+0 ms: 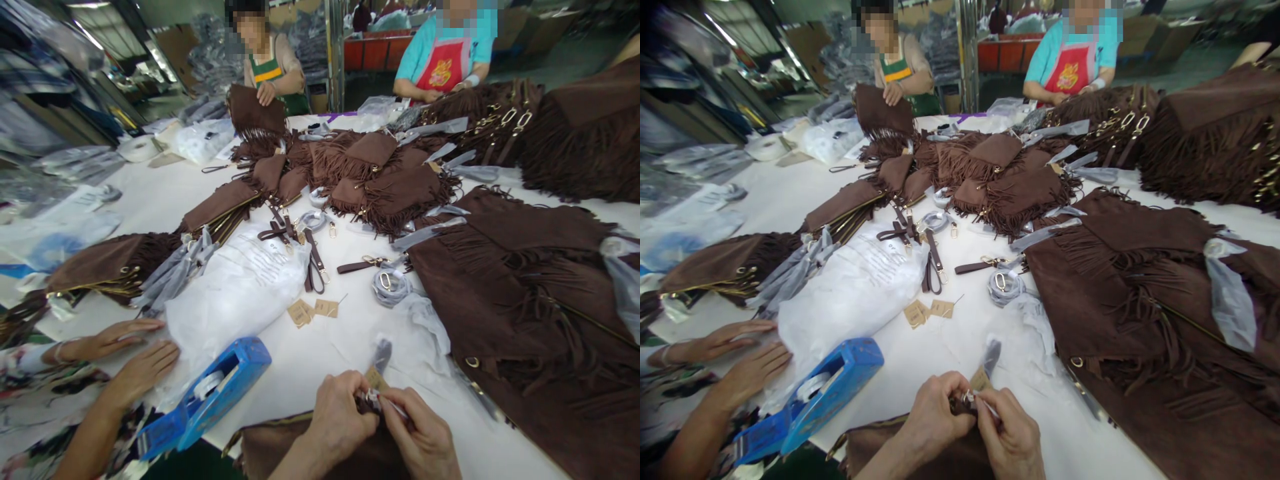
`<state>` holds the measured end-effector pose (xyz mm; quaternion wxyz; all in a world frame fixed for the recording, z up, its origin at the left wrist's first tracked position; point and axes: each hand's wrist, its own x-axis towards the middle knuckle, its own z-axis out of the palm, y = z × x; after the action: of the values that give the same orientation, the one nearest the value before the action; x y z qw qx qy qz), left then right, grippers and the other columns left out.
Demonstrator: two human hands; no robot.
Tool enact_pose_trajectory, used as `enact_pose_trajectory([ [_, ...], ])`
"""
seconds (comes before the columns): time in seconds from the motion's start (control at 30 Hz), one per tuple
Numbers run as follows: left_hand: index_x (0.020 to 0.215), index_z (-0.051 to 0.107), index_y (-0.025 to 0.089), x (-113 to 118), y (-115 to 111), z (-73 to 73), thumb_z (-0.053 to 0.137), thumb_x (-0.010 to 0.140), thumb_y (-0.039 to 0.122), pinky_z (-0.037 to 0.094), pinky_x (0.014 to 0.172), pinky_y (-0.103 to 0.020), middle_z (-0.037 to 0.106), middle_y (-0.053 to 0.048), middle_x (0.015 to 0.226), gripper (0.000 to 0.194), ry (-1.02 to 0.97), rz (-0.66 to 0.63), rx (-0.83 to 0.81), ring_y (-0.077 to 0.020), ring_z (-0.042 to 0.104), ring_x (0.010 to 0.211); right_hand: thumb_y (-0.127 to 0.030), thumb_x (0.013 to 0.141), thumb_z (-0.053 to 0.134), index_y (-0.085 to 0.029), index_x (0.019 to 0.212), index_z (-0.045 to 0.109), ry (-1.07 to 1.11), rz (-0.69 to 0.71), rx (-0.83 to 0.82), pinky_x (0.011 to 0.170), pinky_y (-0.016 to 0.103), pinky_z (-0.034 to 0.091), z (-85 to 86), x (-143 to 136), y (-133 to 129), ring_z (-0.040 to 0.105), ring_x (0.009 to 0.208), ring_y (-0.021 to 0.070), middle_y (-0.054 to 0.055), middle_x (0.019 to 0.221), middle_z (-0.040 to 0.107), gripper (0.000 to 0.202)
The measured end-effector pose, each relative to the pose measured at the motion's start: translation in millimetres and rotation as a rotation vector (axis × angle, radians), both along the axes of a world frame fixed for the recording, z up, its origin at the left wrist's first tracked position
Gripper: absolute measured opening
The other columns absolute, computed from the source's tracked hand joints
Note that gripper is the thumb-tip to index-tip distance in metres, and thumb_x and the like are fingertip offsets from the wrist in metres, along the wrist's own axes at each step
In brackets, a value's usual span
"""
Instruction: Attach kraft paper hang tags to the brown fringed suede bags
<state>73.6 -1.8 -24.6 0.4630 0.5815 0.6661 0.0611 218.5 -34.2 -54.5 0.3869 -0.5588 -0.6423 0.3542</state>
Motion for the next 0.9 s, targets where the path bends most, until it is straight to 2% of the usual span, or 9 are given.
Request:
enact_pose_trajectory([
  [0.17,0.069,0.062,0.02,0,1,0.7,0.058,0.056,0.026,0.031,0.055,-0.023,0.059,0.003,0.061,0.014,-0.002,-0.005,-0.011,-0.0139,0.049,0.063,-0.037,0.083,0.053,-0.02,0.075,0.065,0.101,-0.026,-0.151,0.053,0.015,0.05,5.7,1,3,0.063,0.058,0.0133,0.001,0.064,0.066,0.022],
  [0.3,0.071,0.062,0.021,0,0,0.9,0.06,0.056,0.027,0.033,0.057,-0.023,0.061,0.003,0.065,0.017,-0.003,0.0,-0.021,-0.0148,0.05,0.066,-0.039,0.082,0.054,-0.02,0.074,0.067,0.112,-0.028,-0.186,0.054,0.014,0.05,6.9,2,3,0.063,0.058,0.0138,0.001,0.064,0.067,0.024],
  [0.73,0.073,0.063,0.02,0,2,5.0,0.058,0.057,0.026,0.034,0.059,-0.024,0.061,0.002,0.066,0.018,0.019,-0.013,-0.036,-0.0165,0.05,0.07,-0.03,0.087,0.048,-0.021,0.079,0.064,-0.069,0.075,-0.056,0.053,0.016,0.05,-5.7,7,-1,0.064,0.059,0.0125,0.001,0.066,0.065,0.02],
  [0.9,0.074,0.063,0.02,0,2,5.0,0.058,0.057,0.026,0.035,0.061,-0.025,0.062,0.002,0.068,0.018,0.016,-0.01,-0.041,-0.0167,0.051,0.07,-0.029,0.086,0.047,-0.022,0.077,0.063,-0.137,0.108,-0.005,0.046,0.016,0.047,-2.6,10,2,0.06,0.051,0.0112,-0.001,0.061,0.063,0.02],
])
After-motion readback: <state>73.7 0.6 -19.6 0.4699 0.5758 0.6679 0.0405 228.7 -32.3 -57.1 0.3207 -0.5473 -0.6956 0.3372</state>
